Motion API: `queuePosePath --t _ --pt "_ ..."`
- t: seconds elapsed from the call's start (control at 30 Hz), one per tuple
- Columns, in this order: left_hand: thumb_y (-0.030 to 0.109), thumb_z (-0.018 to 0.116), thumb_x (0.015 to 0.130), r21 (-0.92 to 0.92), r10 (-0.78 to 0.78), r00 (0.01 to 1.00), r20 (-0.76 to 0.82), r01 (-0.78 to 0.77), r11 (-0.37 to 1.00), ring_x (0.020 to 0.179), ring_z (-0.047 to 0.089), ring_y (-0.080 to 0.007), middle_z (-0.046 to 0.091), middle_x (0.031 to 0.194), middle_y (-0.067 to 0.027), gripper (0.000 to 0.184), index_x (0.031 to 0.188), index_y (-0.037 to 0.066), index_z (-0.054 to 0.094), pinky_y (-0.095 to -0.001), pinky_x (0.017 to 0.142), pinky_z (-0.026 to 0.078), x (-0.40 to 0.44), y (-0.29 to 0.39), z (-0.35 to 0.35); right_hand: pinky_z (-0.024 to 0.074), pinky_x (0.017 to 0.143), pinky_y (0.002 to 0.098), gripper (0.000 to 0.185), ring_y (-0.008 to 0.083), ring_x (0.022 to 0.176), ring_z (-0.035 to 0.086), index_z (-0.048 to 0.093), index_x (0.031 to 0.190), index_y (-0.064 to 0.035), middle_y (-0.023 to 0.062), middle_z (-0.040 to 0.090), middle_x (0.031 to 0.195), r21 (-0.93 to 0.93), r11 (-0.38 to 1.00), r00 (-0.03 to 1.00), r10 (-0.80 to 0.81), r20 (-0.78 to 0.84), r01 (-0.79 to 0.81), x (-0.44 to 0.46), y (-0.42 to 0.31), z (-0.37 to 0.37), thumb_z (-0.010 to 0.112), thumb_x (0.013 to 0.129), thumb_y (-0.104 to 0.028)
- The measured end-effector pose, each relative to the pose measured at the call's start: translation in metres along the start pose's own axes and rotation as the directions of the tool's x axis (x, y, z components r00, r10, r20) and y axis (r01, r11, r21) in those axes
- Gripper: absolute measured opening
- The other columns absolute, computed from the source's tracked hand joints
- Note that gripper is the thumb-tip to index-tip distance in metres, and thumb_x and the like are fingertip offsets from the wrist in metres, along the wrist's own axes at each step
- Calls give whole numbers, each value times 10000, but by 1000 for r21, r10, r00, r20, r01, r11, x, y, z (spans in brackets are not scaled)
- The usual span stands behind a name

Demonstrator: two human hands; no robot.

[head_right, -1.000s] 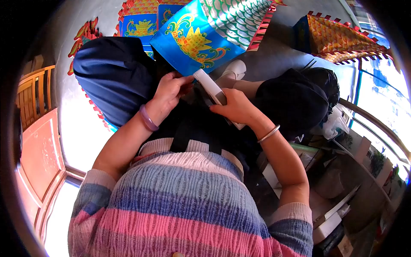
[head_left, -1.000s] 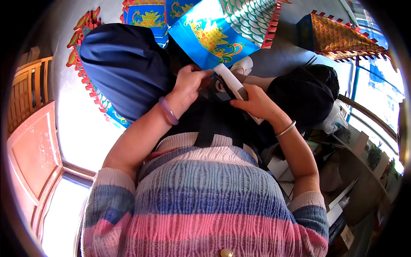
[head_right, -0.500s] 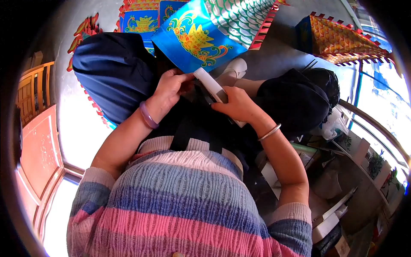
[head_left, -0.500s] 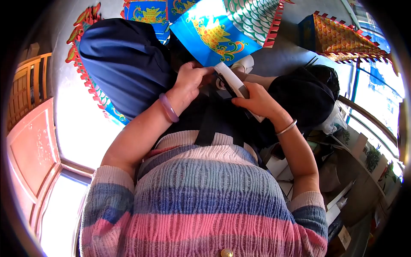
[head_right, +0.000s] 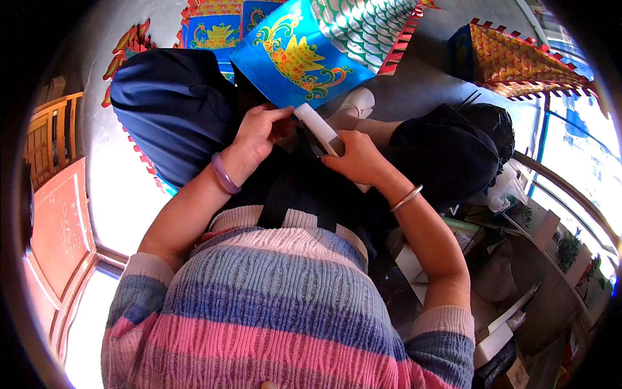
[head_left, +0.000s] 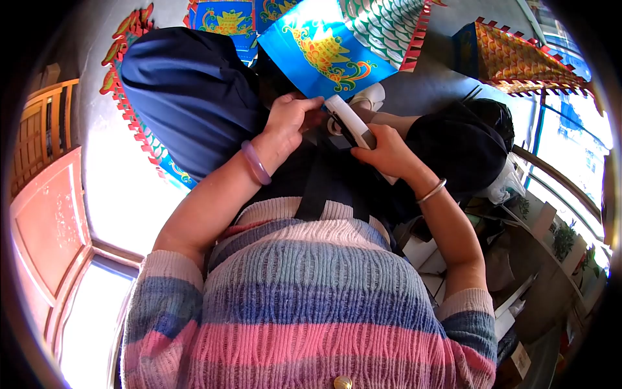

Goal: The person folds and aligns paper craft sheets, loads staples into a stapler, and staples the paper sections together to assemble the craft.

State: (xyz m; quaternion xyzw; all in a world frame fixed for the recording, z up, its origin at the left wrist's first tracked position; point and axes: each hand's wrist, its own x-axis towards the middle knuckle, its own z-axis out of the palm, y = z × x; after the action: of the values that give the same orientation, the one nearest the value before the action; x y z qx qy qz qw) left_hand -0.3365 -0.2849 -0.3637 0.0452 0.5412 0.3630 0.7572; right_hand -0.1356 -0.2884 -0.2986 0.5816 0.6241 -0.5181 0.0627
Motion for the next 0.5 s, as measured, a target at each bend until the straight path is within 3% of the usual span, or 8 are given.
queuePosePath --t 0.17,0.27,0.3,0.37,0.4,0.43,0.5 --pt "162 599 789 -12 40 995 -94 -41 999 595 575 -144 582 681 -38 109 803 55 585 -263 564 460 -7 14 4 474 715 376 443 352 768 615 591 904 93 253 612 806 32 999 999 -38 -18 39 2 -2 -3 696 651 -255" --pt "158 560 783 -117 131 991 -6 -131 984 525 515 -133 534 625 -39 123 756 39 554 -260 505 417 5 19 -13 474 699 370 418 338 751 618 596 913 74 237 616 790 64 994 994 -89 -59 93 2 -6 -10 692 661 -245" --pt "124 527 775 -46 266 960 -84 -270 962 484 446 -120 508 607 -35 134 810 7 581 -248 467 364 10 22 -13 474 695 368 404 327 744 620 600 918 64 230 618 786 58 995 995 -76 -72 80 1 -9 -15 689 667 -240" --pt "67 501 770 -77 327 945 16 -325 943 483 422 -106 489 607 -23 175 887 -16 601 -229 470 351 15 37 -22 474 688 361 383 306 734 625 606 930 43 219 622 783 67 995 994 -74 -84 80 -7 -21 -30 683 677 -234" --pt "-6 461 736 -49 384 922 -49 -386 921 495 385 -76 468 577 0 242 922 -40 612 -209 462 292 13 47 -9 475 686 357 374 294 730 628 609 938 32 214 625 783 79 992 992 -89 -86 96 -13 -33 -41 680 682 -232" --pt "-10 489 738 58 383 924 -17 -381 923 545 434 -82 517 633 -13 234 939 -47 602 -201 509 333 15 57 -4 476 683 353 366 283 727 631 612 947 21 210 627 783 89 990 991 -105 -87 113 -17 -41 -50 676 688 -230" --pt "64 558 806 54 399 909 122 -408 911 760 589 -140 636 849 -96 213 984 -44 602 -218 702 444 33 73 4 477 683 344 377 284 734 634 608 971 9 211 625 782 64 977 976 -197 -96 203 -22 -44 -63 675 692 -235"
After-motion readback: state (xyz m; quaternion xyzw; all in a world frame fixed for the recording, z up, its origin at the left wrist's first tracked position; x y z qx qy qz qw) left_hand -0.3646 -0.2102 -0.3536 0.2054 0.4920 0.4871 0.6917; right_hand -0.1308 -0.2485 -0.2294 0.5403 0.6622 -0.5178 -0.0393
